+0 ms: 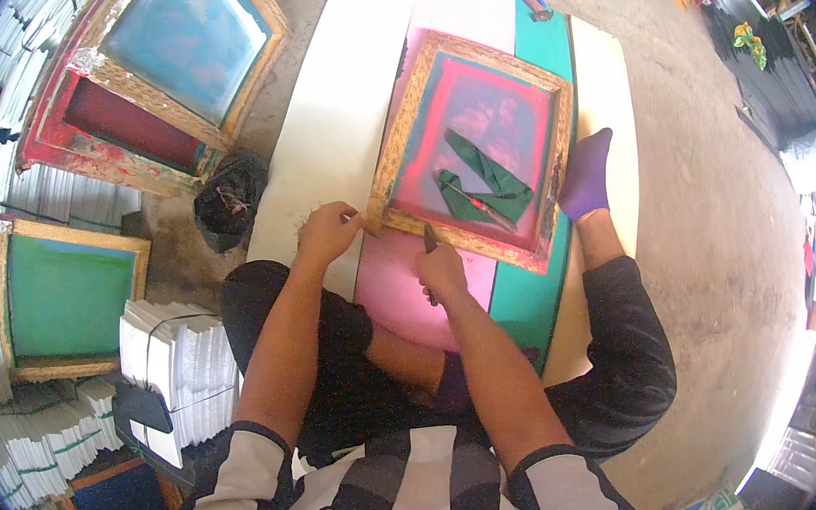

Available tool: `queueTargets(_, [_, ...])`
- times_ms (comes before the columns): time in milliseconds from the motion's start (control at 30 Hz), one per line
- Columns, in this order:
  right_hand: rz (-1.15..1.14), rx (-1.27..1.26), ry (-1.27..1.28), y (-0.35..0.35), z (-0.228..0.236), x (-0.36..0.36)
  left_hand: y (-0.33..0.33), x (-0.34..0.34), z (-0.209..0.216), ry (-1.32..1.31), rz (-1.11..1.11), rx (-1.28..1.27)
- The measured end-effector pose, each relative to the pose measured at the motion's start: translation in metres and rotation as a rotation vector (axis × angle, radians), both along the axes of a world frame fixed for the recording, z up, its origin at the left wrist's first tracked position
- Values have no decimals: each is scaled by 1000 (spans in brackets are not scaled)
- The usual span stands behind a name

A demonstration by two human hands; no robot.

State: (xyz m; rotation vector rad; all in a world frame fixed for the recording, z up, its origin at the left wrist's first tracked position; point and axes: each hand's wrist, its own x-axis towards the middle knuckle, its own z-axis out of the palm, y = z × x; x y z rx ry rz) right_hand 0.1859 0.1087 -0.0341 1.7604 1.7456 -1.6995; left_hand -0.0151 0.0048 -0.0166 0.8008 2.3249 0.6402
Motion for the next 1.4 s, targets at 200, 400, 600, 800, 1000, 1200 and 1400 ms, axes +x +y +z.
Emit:
queueTargets(200, [-25,71,-83,-7,4,-6,5,0,5,-23,-1,-7])
queueTargets(400, [135,397,-215,-18,-16,-6,-3,2,-3,23,37,49])
queueTargets(600, [210,452,-55,-21,-37,12,-12,10,-3,22,11,231])
queueTargets(800, [96,-214,353,-21,-10,25,-11,13,-7,-7,-64,270])
queueTargets(1000, [318,-479,459,-32,51,-35,-19,-7,9,-623,264,295])
queueTargets(1200, [454,-599,391,-26,43,-89,-39,-30,16,-690,458,359])
queueTargets(1400, [566,-589,305,-17,38,-106,-42,-39,2,-595,422,457])
